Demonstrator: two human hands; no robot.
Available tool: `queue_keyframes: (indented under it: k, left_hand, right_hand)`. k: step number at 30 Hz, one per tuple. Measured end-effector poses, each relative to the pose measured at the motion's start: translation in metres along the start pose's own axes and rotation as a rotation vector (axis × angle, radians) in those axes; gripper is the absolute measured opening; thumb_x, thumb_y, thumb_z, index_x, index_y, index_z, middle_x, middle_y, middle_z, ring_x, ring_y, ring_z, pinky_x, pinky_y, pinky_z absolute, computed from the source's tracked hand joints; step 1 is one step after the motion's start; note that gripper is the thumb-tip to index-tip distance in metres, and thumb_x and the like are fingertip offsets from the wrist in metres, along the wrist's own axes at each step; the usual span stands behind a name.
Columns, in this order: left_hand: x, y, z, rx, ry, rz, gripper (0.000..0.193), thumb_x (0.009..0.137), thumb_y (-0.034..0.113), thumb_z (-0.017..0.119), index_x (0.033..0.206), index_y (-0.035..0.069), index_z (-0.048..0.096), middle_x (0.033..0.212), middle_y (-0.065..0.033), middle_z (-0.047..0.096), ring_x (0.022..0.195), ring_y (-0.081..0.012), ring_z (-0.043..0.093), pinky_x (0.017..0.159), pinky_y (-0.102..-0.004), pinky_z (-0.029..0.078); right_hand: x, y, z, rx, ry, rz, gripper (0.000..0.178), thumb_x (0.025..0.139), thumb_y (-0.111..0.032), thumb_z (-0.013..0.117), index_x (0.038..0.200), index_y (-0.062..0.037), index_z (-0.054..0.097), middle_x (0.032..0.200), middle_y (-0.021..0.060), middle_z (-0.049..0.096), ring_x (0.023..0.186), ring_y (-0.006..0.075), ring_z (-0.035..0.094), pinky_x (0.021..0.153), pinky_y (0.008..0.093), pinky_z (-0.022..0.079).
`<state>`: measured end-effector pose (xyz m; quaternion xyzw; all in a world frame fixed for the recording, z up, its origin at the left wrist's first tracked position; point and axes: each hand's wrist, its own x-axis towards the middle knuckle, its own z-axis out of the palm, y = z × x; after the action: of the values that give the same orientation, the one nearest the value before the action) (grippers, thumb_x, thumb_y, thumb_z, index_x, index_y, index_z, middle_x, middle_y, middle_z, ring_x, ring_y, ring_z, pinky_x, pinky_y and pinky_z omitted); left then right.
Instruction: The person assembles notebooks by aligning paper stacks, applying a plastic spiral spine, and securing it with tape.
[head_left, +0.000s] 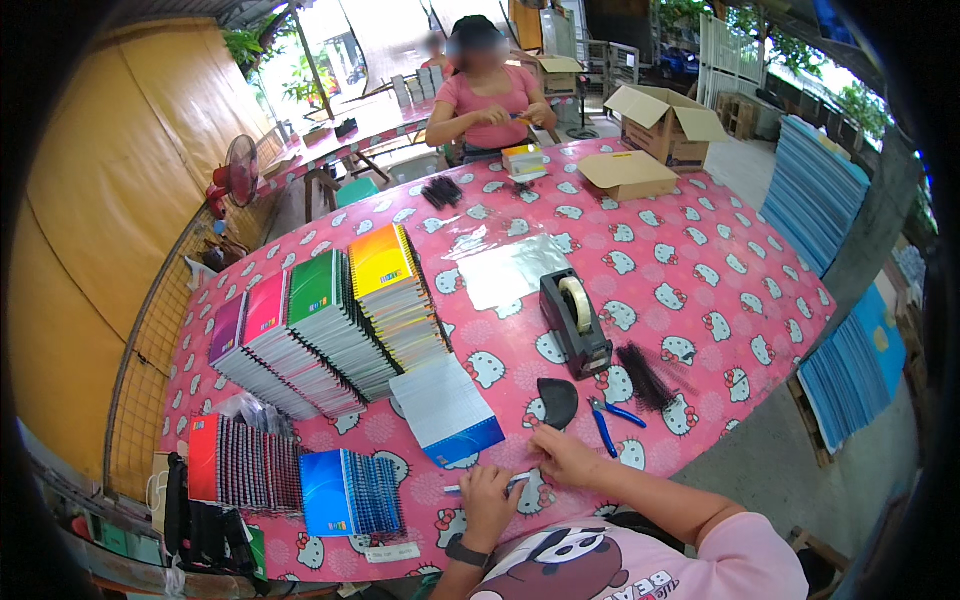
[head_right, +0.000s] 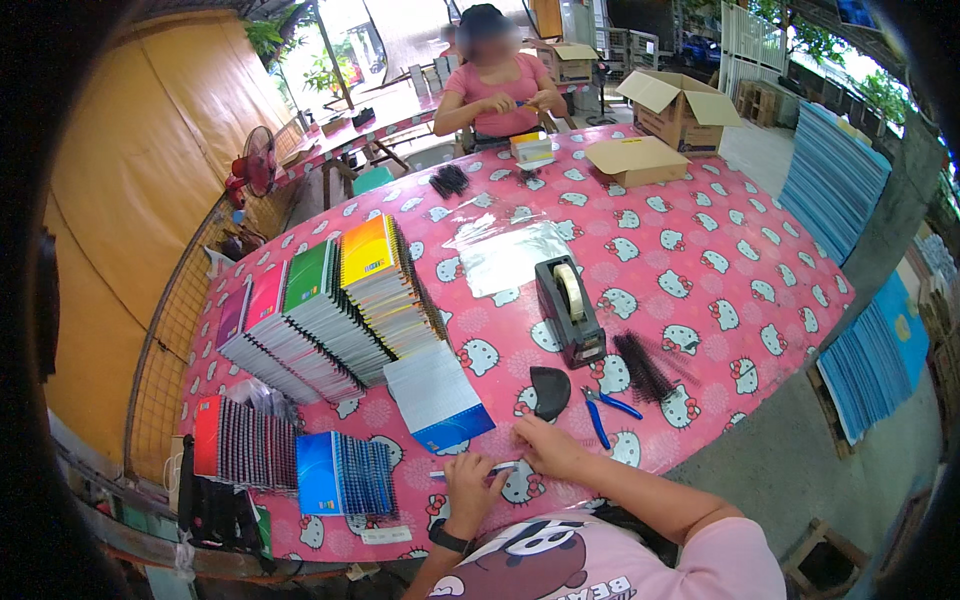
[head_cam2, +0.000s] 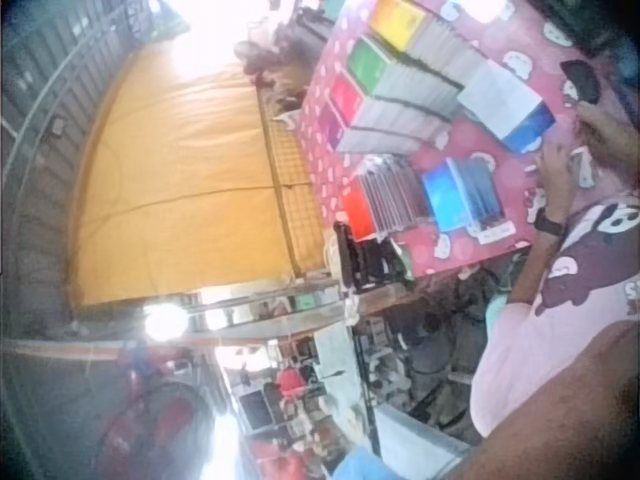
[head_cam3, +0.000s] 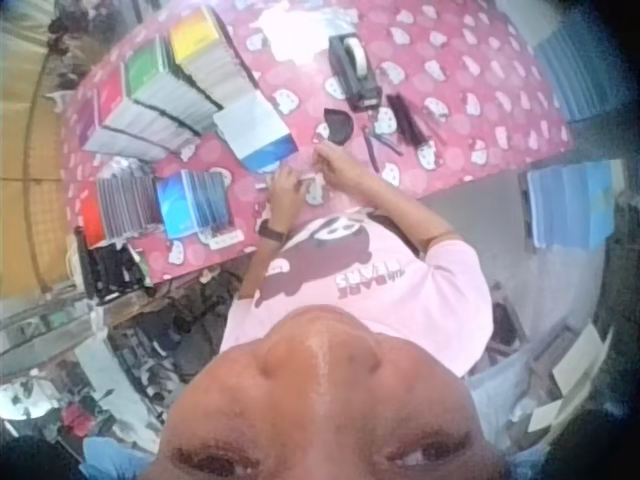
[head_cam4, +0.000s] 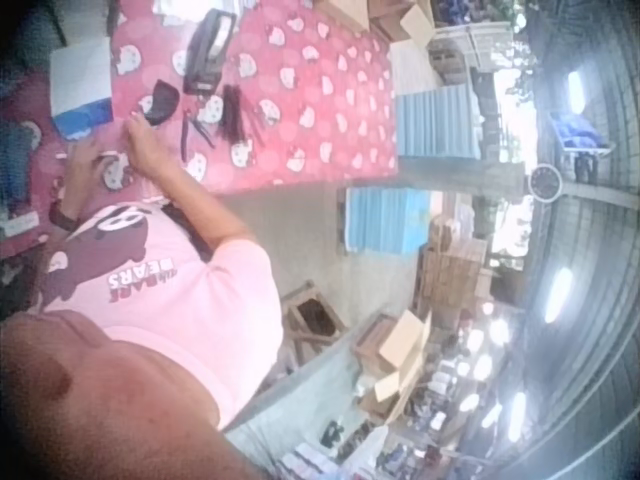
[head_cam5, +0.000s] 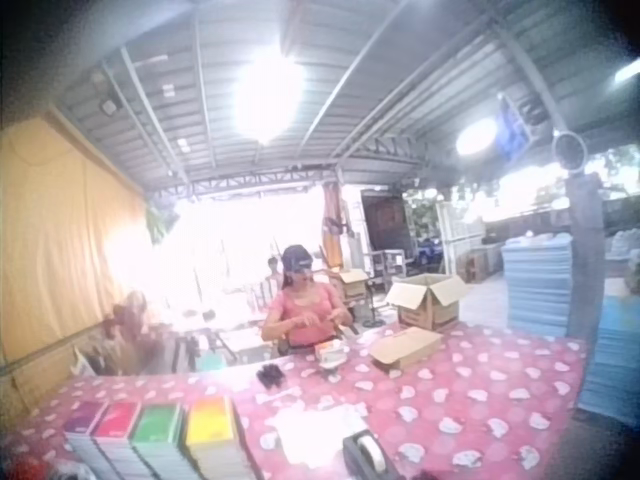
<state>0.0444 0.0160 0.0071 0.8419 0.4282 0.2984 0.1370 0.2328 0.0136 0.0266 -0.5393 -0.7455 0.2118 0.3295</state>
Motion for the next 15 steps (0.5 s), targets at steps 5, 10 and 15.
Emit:
queue_keyframes:
  k: [5, 10, 15]
  left_hand:
    - [0.001, 0.000, -0.002, -0.030, 0.024, -0.021, 0.023, 0.069, 0.022, 0.073, 0.087, 0.010, 0.063, 0.082, -0.0052, 0.057, 0.083, -0.0244, 0.052, 0.074, -0.0388, 0.034]
    - [-0.013, -0.030, -0.030, -0.036, 0.071, -0.173, 0.029, 0.067, 0.015, 0.076, 0.090, 0.006, 0.062, 0.091, -0.0074, 0.061, 0.085, -0.0242, 0.056, 0.078, -0.0366, 0.040]
    - [-0.037, -0.050, -0.006, -0.756, 0.194, -0.620, 0.033, 0.071, 0.010, 0.074, 0.100, 0.004, 0.057, 0.092, -0.0060, 0.059, 0.087, -0.0179, 0.054, 0.081, -0.0306, 0.042]
  right_hand:
    - [0.000, 0.000, 0.001, 0.184, -0.279, 0.031, 0.018, 0.079, -0.018, 0.065, 0.092, -0.0064, 0.059, 0.078, 0.0122, 0.056, 0.071, 0.0320, 0.056, 0.064, 0.0415, 0.045]
    - [-0.003, 0.001, 0.004, 0.038, -0.297, 0.007, 0.017, 0.082, -0.024, 0.062, 0.088, -0.0079, 0.061, 0.079, 0.0123, 0.060, 0.073, 0.0313, 0.059, 0.062, 0.0422, 0.045]
    - [-0.003, -0.002, 0.015, 0.010, -0.319, 0.063, 0.018, 0.083, -0.025, 0.059, 0.088, -0.0078, 0.062, 0.076, 0.0123, 0.061, 0.072, 0.0320, 0.060, 0.062, 0.0423, 0.045]
